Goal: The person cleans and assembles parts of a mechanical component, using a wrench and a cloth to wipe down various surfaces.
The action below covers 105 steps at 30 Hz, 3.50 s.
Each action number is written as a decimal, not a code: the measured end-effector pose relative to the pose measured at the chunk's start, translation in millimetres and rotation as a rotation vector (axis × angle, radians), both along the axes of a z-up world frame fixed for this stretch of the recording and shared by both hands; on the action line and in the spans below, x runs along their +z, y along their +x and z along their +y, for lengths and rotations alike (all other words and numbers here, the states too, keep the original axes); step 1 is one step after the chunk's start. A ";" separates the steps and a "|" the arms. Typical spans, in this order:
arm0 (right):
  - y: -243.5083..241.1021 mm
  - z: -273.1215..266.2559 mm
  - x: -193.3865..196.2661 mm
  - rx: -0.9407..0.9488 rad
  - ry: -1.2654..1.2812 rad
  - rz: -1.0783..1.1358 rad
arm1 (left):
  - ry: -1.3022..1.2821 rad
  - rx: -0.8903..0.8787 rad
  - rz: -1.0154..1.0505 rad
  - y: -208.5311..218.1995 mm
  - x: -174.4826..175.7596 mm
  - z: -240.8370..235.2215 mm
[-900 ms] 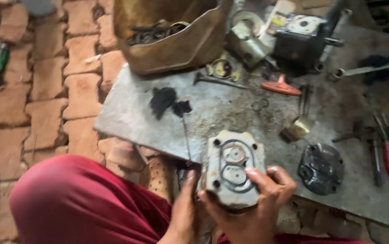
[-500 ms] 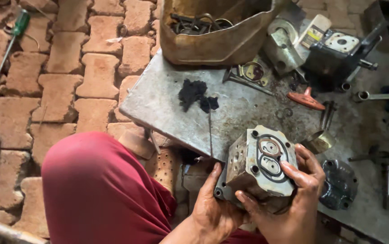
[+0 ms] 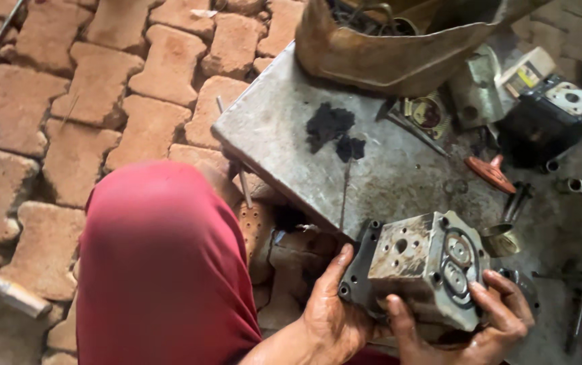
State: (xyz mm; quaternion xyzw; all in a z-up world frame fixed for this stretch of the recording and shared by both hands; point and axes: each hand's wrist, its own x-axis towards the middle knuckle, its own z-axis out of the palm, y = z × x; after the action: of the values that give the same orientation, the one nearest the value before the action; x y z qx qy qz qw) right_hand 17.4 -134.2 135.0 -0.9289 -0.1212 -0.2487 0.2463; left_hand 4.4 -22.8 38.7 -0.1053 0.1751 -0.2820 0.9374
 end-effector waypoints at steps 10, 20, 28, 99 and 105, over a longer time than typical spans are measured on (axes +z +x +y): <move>34.0 -23.2 8.3 0.279 0.281 0.263 | -0.011 0.036 -0.026 -0.1 4.0 -4.2; 59.4 -40.5 41.6 0.369 0.129 0.714 | 0.033 0.024 -0.089 -7.4 0.8 -6.1; 28.4 -44.1 8.7 0.319 0.092 0.392 | 0.018 -0.005 -0.025 -4.9 -3.5 -3.9; 32.1 -102.7 -74.4 0.318 -0.123 0.112 | -0.171 -0.313 0.092 -8.3 -29.5 13.8; 25.5 -214.5 -142.8 0.265 -0.203 0.147 | -0.187 -0.101 0.212 -3.5 -23.1 6.5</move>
State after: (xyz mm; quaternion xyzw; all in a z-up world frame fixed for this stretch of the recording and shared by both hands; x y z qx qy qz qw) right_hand 43.0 -348.7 -7.7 -0.9405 -0.2488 -0.1318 0.1904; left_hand 0.9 -16.3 15.6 -0.2123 0.2512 -0.3313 0.8843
